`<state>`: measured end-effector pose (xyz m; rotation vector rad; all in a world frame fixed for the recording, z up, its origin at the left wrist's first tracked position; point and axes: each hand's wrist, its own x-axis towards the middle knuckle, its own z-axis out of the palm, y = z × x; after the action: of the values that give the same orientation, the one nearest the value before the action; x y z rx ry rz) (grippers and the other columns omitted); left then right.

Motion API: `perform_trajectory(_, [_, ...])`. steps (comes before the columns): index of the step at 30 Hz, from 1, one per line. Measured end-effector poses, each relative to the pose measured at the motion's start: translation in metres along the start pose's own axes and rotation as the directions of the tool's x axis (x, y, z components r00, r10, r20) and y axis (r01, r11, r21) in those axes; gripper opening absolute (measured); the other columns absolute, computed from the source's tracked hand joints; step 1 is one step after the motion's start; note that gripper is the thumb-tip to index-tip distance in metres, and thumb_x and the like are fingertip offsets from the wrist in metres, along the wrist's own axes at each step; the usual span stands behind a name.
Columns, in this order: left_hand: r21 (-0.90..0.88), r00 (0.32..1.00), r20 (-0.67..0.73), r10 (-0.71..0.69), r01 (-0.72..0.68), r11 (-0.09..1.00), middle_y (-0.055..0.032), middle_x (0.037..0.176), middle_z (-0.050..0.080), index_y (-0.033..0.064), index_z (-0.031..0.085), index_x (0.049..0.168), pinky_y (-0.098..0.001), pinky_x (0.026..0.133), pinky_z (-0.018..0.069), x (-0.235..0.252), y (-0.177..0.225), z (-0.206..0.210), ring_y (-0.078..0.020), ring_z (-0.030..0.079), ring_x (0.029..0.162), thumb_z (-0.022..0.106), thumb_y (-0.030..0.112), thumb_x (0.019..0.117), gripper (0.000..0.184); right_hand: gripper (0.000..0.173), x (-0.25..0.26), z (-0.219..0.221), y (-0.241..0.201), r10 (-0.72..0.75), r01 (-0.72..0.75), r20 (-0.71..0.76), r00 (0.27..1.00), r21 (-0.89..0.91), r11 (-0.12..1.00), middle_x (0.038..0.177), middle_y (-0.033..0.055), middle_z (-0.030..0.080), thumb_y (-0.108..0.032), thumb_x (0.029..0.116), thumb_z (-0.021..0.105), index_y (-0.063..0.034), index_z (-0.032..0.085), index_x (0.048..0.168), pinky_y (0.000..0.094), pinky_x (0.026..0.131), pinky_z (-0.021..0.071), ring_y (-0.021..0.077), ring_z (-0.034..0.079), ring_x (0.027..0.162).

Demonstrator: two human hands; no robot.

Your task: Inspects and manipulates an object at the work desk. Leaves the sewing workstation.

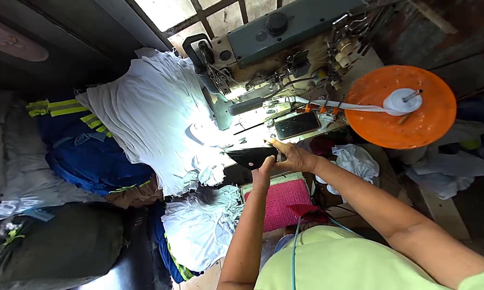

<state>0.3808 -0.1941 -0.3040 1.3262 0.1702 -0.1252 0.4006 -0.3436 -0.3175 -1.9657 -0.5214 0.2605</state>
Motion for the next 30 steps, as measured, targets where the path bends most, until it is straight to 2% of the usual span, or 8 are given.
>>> perform_trajectory(2, [0.005,1.000,0.009,0.004,-0.004,1.000,0.0051,0.076,0.067,0.0047,0.060,0.092,-0.0241,0.077,0.0570,0.002,0.000,-0.002,-0.0019,0.066,0.075,0.055,-0.002,0.0806,0.014,0.081,0.001,0.001,0.000,0.002,-0.002,-0.005,1.000,0.025,1.000,0.088,0.0140,0.067,-0.050,0.0906,0.069,0.0071,0.047,0.145,0.0315,0.071,0.0508,0.0140,0.060,0.074])
perform_trajectory(7, [0.000,1.000,-0.016,0.010,-0.010,1.000,0.0068,0.071,0.066,0.0078,0.060,0.086,-0.0223,0.072,0.0565,0.003,-0.001,-0.002,-0.0005,0.065,0.070,0.051,-0.004,0.0807,0.016,0.081,0.000,0.011,0.005,0.015,-0.014,-0.063,0.998,0.016,1.000,0.079,0.0100,0.063,-0.050,0.0895,0.069,0.0056,0.048,0.145,0.0317,0.066,0.0480,0.0128,0.054,0.067])
perform_trajectory(10, [-0.014,0.999,-0.048,-0.006,0.005,1.000,0.0061,0.068,0.065,0.0068,0.059,0.084,-0.0221,0.071,0.0564,0.001,0.000,0.000,-0.0004,0.065,0.068,0.050,-0.006,0.0823,0.016,0.081,-0.001,0.012,0.004,0.016,-0.016,-0.082,0.997,0.005,1.000,0.085,0.0145,0.067,-0.049,0.0892,0.070,0.0043,0.048,0.146,0.0369,0.069,0.0513,0.0180,0.060,0.071])
perform_trajectory(17, [-0.035,0.997,-0.081,0.007,-0.009,0.999,0.0058,0.067,0.066,0.0073,0.061,0.078,-0.0216,0.069,0.0566,-0.003,0.002,0.005,-0.0009,0.065,0.066,0.048,-0.007,0.0840,0.020,0.084,-0.004,0.013,0.005,-0.004,-0.001,-0.099,0.995,-0.053,0.999,0.080,0.0148,0.067,-0.053,0.0891,0.069,0.0047,0.048,0.146,0.0415,0.067,0.0521,0.0224,0.062,0.069])
perform_trajectory(20, [-0.030,0.996,-0.091,0.015,-0.018,0.999,0.0054,0.067,0.066,0.0066,0.060,0.078,-0.0215,0.070,0.0564,-0.004,0.002,0.007,-0.0007,0.065,0.067,0.049,-0.007,0.0833,0.019,0.083,-0.005,0.011,0.003,0.021,-0.025,-0.084,0.996,-0.044,0.999,0.087,0.0182,0.069,-0.050,0.0899,0.070,0.0038,0.046,0.148,0.0450,0.073,0.0538,0.0261,0.066,0.076])
perform_trajectory(23, [-0.052,0.993,-0.116,0.031,-0.037,0.998,0.0048,0.067,0.067,0.0072,0.061,0.078,-0.0223,0.069,0.0573,-0.005,0.000,0.010,-0.0015,0.066,0.067,0.050,-0.007,0.0817,0.018,0.079,-0.007,0.012,0.004,-0.010,-0.001,-0.117,0.993,-0.094,0.996,0.081,0.0170,0.068,-0.051,0.0902,0.068,0.0036,0.050,0.145,0.0448,0.068,0.0528,0.0264,0.064,0.070])
perform_trajectory(26, [-0.046,0.993,-0.116,0.032,-0.038,0.998,0.0047,0.068,0.067,0.0066,0.061,0.080,-0.0220,0.070,0.0572,-0.005,0.000,0.010,-0.0016,0.066,0.067,0.051,-0.007,0.0834,0.017,0.077,-0.006,0.009,0.005,-0.041,0.025,-0.120,0.992,-0.133,0.991,0.076,0.0157,0.067,-0.051,0.0901,0.068,0.0037,0.054,0.141,0.0442,0.065,0.0515,0.0260,0.063,0.066])
perform_trajectory(30, [0.057,0.999,-0.032,0.012,-0.010,0.998,0.0040,0.077,0.065,-0.0004,0.060,0.094,-0.0224,0.079,0.0556,-0.007,0.001,0.004,-0.0005,0.065,0.077,0.053,-0.003,0.0878,0.009,0.084,-0.007,0.003,0.003,0.016,-0.018,-0.030,0.999,-0.084,0.996,0.090,0.0211,0.070,-0.052,0.0904,0.068,0.0036,0.045,0.149,0.0498,0.076,0.0541,0.0320,0.068,0.080])
